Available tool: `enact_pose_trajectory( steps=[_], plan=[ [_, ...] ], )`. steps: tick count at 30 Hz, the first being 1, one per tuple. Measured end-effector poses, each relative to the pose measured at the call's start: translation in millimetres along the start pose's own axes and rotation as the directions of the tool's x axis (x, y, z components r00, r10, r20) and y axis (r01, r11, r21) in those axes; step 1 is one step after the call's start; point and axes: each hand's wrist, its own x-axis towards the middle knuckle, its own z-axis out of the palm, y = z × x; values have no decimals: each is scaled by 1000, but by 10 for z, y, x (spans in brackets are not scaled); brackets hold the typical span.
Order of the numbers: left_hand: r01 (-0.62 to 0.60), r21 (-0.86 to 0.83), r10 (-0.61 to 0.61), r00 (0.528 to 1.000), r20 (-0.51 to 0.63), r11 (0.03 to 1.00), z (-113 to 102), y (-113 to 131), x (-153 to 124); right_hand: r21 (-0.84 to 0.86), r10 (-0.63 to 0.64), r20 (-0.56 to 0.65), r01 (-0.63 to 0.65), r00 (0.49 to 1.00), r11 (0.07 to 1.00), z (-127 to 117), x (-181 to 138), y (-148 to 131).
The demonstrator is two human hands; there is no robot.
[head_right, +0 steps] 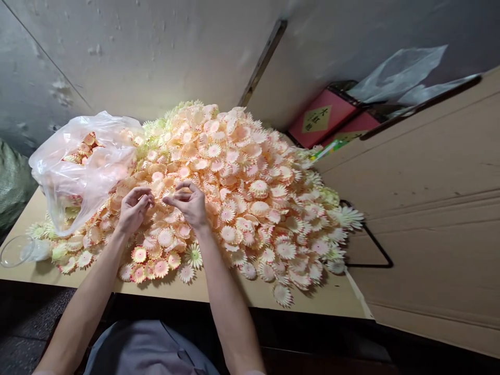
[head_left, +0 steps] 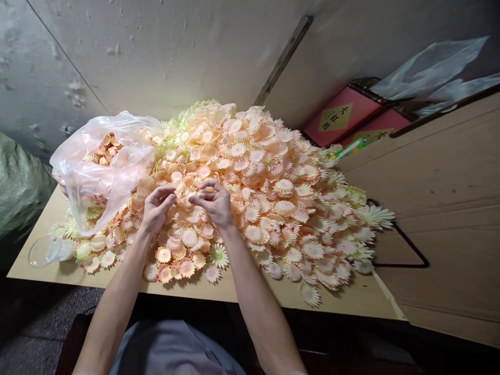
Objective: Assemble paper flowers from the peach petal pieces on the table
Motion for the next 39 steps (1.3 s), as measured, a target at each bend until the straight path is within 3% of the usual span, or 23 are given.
enact_pose_trajectory(
  steps=[7, 12, 20, 24, 27, 30, 32, 34, 37, 39],
  plan=[
    [55, 109, -72, 985, 159, 993, -64, -38, -9, -147, 27, 144, -6, 989, 989, 72, -63, -91],
    [5, 135, -34, 976, 214, 991, -145, -86, 16, -213, 69, 254, -14, 965, 977, 89, -89, -171],
    [26, 86, -53, 945, 323, 996, -119, -22, -14, -196, 30, 300, 31, 954, 980, 252, -117, -239],
    [97, -12, -89, 949, 302, 995, -114, -16, -37, -215, -41, 197, 83, 980, 973, 351, -124, -236],
    [122, -88, -92, 955, 283, 989, -120, -13, -57, -212, -96, -11, 91, 995, 973, 308, -27, -204],
    [95, -128, -50, 948, 314, 987, -134, 24, -66, -193, -132, -293, 77, 947, 978, 125, 125, -208],
    [79, -190, -18, 953, 302, 979, -144, 53, -55, -204, -178, -399, 102, 900, 974, -16, 185, -250],
    [69, -222, -9, 966, 259, 973, -146, 62, -30, -262, -219, -326, 135, 920, 956, -97, 168, -306],
    [100, -140, -58, 959, 277, 985, -123, 21, 1, -370, -233, -37, 203, 972, 906, -41, 28, -357],
    [126, -52, -102, 937, 333, 991, -98, -22, -3, -444, -256, 114, 279, 960, 851, 78, -77, -349]
  ],
)
